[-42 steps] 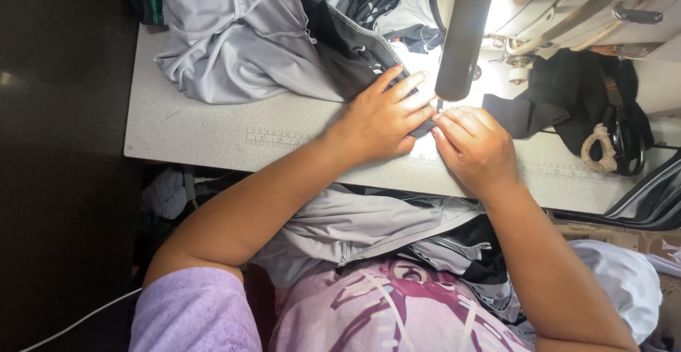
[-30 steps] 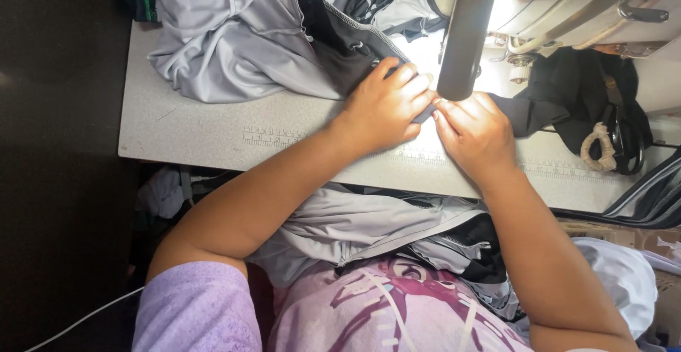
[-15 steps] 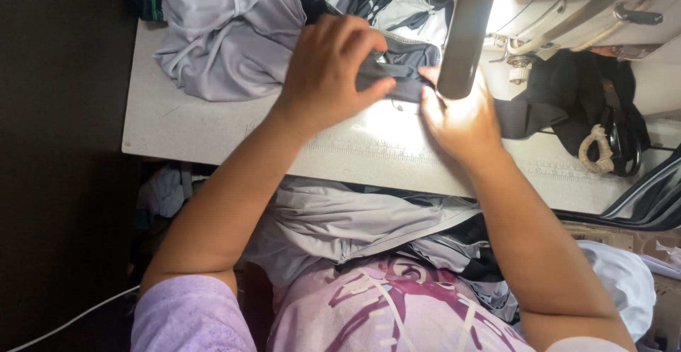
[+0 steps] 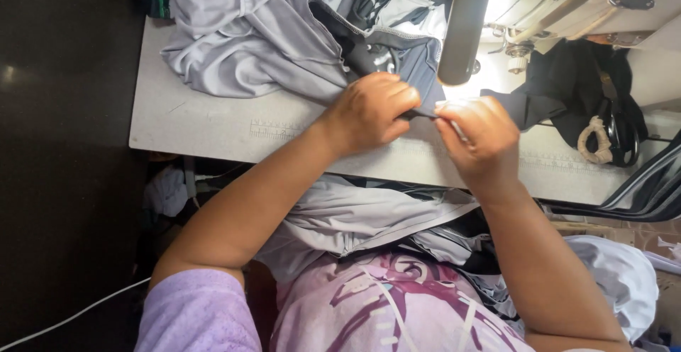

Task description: Sewing fabric components together using an industrial sewing machine and trimming with scissors.

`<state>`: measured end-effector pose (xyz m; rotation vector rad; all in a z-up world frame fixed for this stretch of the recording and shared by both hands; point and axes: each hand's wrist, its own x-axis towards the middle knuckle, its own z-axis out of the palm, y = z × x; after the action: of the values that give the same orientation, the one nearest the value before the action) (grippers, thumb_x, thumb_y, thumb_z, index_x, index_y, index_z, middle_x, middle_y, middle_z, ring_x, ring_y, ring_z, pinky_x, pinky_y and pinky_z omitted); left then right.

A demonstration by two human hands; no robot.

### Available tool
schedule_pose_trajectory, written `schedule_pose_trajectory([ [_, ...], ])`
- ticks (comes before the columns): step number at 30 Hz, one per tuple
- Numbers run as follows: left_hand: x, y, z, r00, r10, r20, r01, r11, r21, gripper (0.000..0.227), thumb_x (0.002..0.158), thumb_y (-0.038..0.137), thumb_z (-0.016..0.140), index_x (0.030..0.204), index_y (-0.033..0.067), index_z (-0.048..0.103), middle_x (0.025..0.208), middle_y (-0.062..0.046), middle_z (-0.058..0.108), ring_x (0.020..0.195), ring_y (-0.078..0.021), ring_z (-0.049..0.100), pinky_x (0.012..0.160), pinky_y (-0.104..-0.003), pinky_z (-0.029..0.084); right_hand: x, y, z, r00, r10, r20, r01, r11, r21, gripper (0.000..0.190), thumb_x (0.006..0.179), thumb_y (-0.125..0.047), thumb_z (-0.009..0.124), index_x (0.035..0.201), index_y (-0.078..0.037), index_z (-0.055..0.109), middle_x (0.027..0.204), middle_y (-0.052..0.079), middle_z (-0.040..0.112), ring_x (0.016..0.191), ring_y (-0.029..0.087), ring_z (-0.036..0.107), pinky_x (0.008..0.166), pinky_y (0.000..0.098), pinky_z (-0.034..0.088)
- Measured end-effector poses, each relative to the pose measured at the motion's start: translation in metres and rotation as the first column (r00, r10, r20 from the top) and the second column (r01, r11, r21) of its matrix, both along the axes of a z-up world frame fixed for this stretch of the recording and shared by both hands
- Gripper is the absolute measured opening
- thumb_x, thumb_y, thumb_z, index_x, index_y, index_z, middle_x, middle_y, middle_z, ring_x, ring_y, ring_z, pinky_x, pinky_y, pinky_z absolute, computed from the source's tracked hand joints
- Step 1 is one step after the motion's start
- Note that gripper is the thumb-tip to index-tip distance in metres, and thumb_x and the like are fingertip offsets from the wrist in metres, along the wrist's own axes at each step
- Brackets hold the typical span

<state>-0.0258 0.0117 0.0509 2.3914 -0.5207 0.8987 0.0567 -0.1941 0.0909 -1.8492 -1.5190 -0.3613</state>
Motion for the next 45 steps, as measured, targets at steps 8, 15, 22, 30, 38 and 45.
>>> schedule_pose_trajectory([
  [8,0.06,-0.001,0.008,0.872,0.301,-0.386,-0.323,0.946,0.008,0.021,0.078,0.032,0.073,0.076,0.0137,0.062,0.064,-0.012,0.067,0.061,-0.0424,0.064,0.054,-0.052,0.047,0.028,-0.014,0.002,0.943,-0.331,0.047,0.329,0.944,0.036,0.021,0.096,0.009,0.092,0.098,0.001,0.073,0.088,0.009,0.07,0.081,0.023,0.065,0.072,0.0325,0.05],
  [15,0.071,0.012,0.009,0.864,0.256,-0.434,-0.279,0.96,0.013,0.033,0.081,0.031,0.072,0.07,0.0089,0.051,0.06,-0.013,0.059,0.056,-0.041,0.06,0.05,-0.051,0.044,0.031,-0.011,0.005,0.931,-0.366,0.009,0.365,0.929,0.061,0.017,0.098,0.009,0.089,0.1,0.003,0.073,0.087,0.009,0.072,0.08,0.02,0.066,0.066,0.0296,0.055],
  [22,0.073,0.016,0.006,0.906,0.309,-0.289,-0.315,0.949,0.025,0.025,0.074,0.029,0.074,0.084,0.012,0.06,0.064,-0.009,0.066,0.058,-0.0371,0.065,0.049,-0.049,0.049,0.023,-0.002,0.026,0.866,-0.266,-0.423,0.21,0.962,-0.174,0.028,0.101,-0.006,0.076,0.123,0.006,0.065,0.114,0.02,0.073,0.106,0.025,0.071,0.098,0.0344,0.058],
  [30,0.06,-0.002,0.018,0.971,0.238,-0.035,-0.241,0.966,-0.092,0.042,0.079,0.035,0.088,0.071,0.014,0.052,0.059,-0.001,0.053,0.052,-0.026,0.054,0.059,-0.039,0.051,0.042,0.01,-0.029,0.924,-0.252,-0.288,0.277,0.959,0.05,0.011,0.094,0.013,0.069,0.099,0.004,0.072,0.078,0.001,0.051,0.077,0.01,0.045,0.068,0.027,0.037],
  [38,0.04,-0.015,-0.01,0.955,0.099,0.278,-0.108,0.994,0.016,0.041,0.065,0.036,0.091,0.092,0.0137,0.07,0.089,-0.008,0.058,0.09,-0.0299,0.061,0.083,-0.045,0.051,0.031,-0.001,-0.04,0.992,-0.039,-0.116,0.055,0.99,0.13,0.003,0.094,0.003,0.078,0.093,0.0,0.077,0.091,0.016,0.075,0.085,0.039,0.072,0.074,0.0455,0.058],
  [45,0.063,-0.021,-0.03,0.9,0.176,0.398,-0.199,0.98,0.016,0.023,0.095,0.017,0.064,0.072,0.0181,0.059,0.07,0.002,0.05,0.069,-0.0196,0.056,0.071,-0.035,0.052,0.025,-0.001,-0.035,0.994,0.039,-0.105,-0.022,0.986,0.164,0.004,0.096,-0.001,0.078,0.093,0.002,0.076,0.093,0.017,0.073,0.087,0.038,0.07,0.077,0.0453,0.056],
])
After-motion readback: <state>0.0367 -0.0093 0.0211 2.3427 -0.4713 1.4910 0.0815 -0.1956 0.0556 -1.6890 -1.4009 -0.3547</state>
